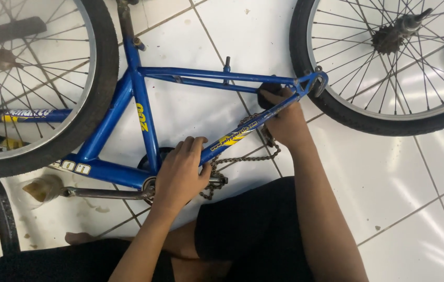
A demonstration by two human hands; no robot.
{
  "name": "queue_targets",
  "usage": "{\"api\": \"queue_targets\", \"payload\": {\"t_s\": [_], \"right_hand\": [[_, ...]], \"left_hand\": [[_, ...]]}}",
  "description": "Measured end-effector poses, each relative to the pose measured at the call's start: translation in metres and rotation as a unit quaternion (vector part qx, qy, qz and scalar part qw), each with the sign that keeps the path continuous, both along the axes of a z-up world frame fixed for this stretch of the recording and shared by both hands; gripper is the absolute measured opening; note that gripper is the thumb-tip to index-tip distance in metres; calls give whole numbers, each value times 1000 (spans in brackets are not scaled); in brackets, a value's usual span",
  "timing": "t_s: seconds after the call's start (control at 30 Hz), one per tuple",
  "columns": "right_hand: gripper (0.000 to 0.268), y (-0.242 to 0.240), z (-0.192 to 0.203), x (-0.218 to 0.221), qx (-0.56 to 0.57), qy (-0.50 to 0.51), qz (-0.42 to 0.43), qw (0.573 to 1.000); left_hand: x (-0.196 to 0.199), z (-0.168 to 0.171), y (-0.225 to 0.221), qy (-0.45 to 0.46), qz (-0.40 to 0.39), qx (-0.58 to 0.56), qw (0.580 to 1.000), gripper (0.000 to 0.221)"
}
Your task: The person is cleaning the bicycle frame and preparing to reinstall the front wheel and fork assembly.
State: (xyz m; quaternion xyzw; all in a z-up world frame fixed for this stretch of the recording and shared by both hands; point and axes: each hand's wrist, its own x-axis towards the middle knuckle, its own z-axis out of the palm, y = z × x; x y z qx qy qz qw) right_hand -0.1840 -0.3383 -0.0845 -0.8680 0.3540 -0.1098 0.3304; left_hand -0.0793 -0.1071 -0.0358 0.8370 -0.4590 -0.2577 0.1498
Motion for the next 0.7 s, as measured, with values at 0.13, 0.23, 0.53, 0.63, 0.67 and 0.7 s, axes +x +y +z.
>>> {"api": "queue_targets", "payload": {"t_s": [0.13, 0.23, 0.53, 0.63, 0.67, 0.7], "right_hand": [[52, -18, -7, -6, -128, -45, -8, 991], [47, -20, -21, 3, -40, -41, -6, 998], [50, 24, 5, 45, 8, -65, 200, 978], [47, 23, 13, 41, -28, 7, 253, 967], [48, 25, 13, 39, -55, 50, 253, 965], [49, 25, 13, 39, -85, 92, 251, 960]], "left_hand": [[2, 2, 0, 14, 6, -4, 1000, 42], [2, -1, 1, 5, -4, -5, 1000, 43], [5, -2, 3, 6, -5, -16, 1000, 43], [4, -2, 7, 19, -11, -17, 1000, 44], [4, -2, 8, 19, -12, -18, 1000, 44], [5, -2, 7, 17, -14, -22, 1000, 44]]}}
